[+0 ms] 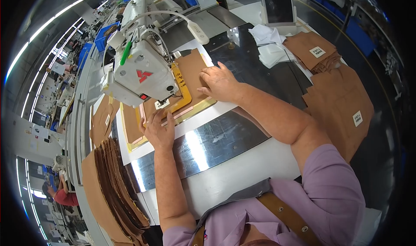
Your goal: Sewing pockets onto leather panels using an industrial sewing machine.
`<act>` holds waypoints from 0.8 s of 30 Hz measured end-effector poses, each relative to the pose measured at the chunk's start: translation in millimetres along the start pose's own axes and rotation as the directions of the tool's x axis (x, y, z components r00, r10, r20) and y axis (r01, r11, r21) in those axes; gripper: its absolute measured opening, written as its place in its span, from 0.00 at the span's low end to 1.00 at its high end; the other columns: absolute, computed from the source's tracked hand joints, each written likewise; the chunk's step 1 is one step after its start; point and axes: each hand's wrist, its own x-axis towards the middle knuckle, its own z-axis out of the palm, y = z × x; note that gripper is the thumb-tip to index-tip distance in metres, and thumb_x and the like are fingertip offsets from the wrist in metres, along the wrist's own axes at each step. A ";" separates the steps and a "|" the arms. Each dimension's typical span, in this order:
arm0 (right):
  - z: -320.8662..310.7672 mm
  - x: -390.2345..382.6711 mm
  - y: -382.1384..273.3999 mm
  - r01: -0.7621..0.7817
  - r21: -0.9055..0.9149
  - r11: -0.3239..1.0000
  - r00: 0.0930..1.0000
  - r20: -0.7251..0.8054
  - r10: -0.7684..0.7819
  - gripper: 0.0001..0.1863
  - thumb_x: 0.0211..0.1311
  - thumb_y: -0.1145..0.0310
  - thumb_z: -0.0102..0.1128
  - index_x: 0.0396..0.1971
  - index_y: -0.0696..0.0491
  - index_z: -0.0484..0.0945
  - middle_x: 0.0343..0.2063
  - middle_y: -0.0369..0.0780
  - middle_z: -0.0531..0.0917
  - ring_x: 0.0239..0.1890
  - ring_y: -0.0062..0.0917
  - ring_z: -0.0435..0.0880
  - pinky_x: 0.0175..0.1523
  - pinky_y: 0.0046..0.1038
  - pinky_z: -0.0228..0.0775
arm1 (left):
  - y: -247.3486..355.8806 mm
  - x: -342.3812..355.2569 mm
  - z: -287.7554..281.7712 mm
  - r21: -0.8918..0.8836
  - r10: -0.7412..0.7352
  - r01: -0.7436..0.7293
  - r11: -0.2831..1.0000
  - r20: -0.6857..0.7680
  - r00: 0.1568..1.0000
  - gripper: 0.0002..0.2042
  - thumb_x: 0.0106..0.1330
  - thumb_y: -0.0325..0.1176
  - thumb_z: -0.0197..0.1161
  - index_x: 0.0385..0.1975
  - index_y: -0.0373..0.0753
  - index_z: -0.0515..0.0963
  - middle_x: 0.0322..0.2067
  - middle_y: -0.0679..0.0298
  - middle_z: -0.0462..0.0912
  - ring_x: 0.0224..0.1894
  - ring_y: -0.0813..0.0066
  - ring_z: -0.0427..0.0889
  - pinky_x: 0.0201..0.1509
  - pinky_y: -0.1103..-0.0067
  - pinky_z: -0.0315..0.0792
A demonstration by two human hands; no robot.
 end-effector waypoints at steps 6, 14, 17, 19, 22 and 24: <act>2.3 4.5 9.8 -0.127 -0.025 0.992 0.988 0.086 0.129 0.38 0.74 0.42 0.55 0.67 0.60 0.72 0.68 0.47 0.73 0.75 0.37 0.66 0.79 0.57 0.49 | -29.7 2.7 -4.9 0.001 -0.124 0.124 0.992 -0.011 0.992 0.20 0.71 0.49 0.64 0.51 0.40 0.86 0.55 0.62 0.86 0.60 0.64 0.82 0.74 0.61 0.57; -11.5 3.4 31.7 -0.284 -0.157 0.946 0.943 0.136 0.305 0.43 0.74 0.37 0.51 0.73 0.60 0.66 0.75 0.46 0.65 0.82 0.36 0.50 0.81 0.61 0.37 | -83.2 -31.6 -33.7 -0.012 -0.192 0.195 0.981 0.127 0.973 0.28 0.73 0.52 0.61 0.59 0.32 0.79 0.66 0.47 0.75 0.67 0.46 0.74 0.71 0.52 0.61; -18.1 -0.3 43.6 -0.376 -0.139 0.916 0.905 0.156 0.395 0.45 0.74 0.38 0.51 0.75 0.60 0.61 0.77 0.45 0.63 0.83 0.36 0.48 0.81 0.60 0.33 | -87.8 -40.4 -32.8 0.102 -0.169 0.155 0.983 0.136 0.976 0.31 0.75 0.54 0.58 0.62 0.29 0.77 0.69 0.46 0.71 0.70 0.46 0.71 0.72 0.51 0.60; -22.4 -1.6 53.1 -0.361 -0.189 0.913 0.899 0.191 0.395 0.41 0.77 0.42 0.48 0.76 0.59 0.59 0.78 0.43 0.61 0.83 0.35 0.49 0.81 0.60 0.33 | -86.1 -38.2 -28.3 0.105 -0.205 0.185 0.977 0.229 0.952 0.36 0.76 0.59 0.53 0.69 0.30 0.70 0.75 0.47 0.62 0.77 0.48 0.60 0.75 0.48 0.54; -26.4 -9.5 66.5 -0.361 -0.207 0.909 0.896 0.194 0.400 0.36 0.79 0.46 0.45 0.76 0.55 0.61 0.78 0.40 0.61 0.82 0.34 0.50 0.81 0.62 0.34 | -76.7 -27.6 -17.3 0.106 -0.194 0.170 0.980 0.283 0.939 0.39 0.77 0.61 0.49 0.74 0.32 0.64 0.79 0.50 0.55 0.81 0.51 0.50 0.78 0.46 0.46; -27.4 -16.7 74.3 -0.375 -0.171 0.911 0.897 0.180 0.403 0.33 0.80 0.49 0.44 0.76 0.51 0.63 0.79 0.38 0.61 0.82 0.33 0.51 0.80 0.64 0.34 | -68.5 -19.5 -9.8 0.127 -0.221 0.188 0.974 0.346 0.912 0.41 0.77 0.63 0.47 0.77 0.34 0.60 0.81 0.52 0.51 0.83 0.53 0.44 0.80 0.45 0.41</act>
